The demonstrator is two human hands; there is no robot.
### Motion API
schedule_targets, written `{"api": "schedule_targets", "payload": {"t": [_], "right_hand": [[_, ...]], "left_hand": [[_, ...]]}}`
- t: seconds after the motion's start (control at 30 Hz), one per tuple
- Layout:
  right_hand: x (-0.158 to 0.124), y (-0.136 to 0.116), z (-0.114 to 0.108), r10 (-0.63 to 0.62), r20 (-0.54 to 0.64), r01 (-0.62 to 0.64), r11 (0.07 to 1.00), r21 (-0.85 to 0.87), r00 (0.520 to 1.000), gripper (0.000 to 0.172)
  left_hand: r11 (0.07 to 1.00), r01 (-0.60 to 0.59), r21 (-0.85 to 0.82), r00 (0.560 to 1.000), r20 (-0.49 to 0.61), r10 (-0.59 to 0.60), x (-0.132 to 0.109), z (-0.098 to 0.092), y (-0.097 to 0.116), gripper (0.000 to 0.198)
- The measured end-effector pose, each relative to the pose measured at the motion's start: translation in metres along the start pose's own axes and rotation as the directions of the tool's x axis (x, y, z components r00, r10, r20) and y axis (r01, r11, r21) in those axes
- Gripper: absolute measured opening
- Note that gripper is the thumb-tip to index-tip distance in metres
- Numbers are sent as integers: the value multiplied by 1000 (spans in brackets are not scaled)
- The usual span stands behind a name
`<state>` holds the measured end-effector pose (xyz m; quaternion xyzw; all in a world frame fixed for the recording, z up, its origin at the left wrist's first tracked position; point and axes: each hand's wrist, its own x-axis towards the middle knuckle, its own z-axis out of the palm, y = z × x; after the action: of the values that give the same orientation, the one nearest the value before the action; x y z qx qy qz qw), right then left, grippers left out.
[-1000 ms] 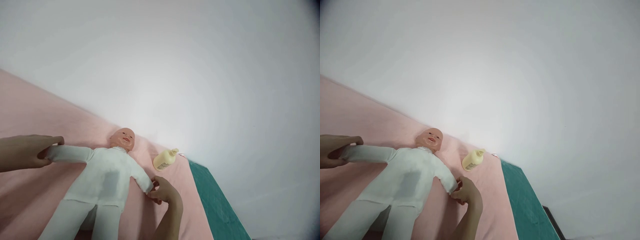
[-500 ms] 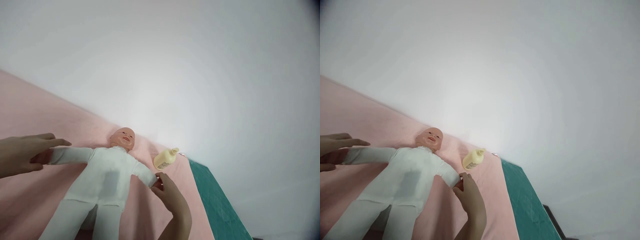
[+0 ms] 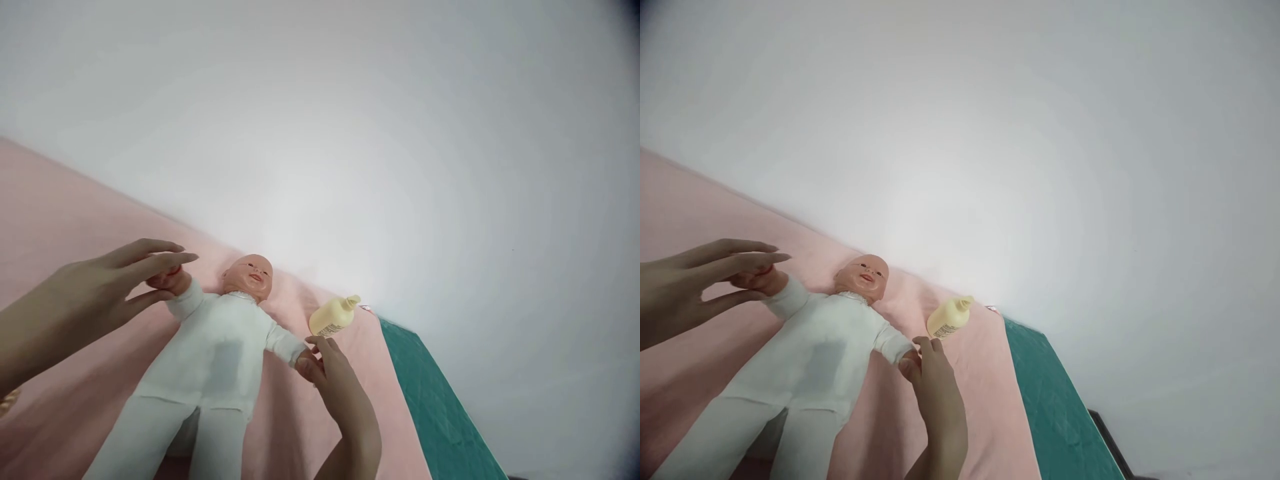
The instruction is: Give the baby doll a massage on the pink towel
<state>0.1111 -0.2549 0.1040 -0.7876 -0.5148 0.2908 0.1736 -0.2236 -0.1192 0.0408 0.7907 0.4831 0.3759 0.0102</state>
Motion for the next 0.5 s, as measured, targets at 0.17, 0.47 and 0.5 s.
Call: {"api": "schedule_targets", "payload": {"t": [0.17, 0.47, 0.5], "right_hand": [[2, -2, -2, -63, -186, 70, 997, 34, 981, 45], [2, -17, 8, -477, -273, 501, 865, 19, 835, 43], [3, -22, 13, -526, -232, 547, 837, 31, 818, 43]], "left_hand": [[934, 269, -237, 947, 243, -211, 4, 0, 15, 46], [909, 13, -416, 935, 326, 137, 0, 11, 36, 29], [897, -111, -428, 928, 279, 248, -1, 15, 37, 25]]}}
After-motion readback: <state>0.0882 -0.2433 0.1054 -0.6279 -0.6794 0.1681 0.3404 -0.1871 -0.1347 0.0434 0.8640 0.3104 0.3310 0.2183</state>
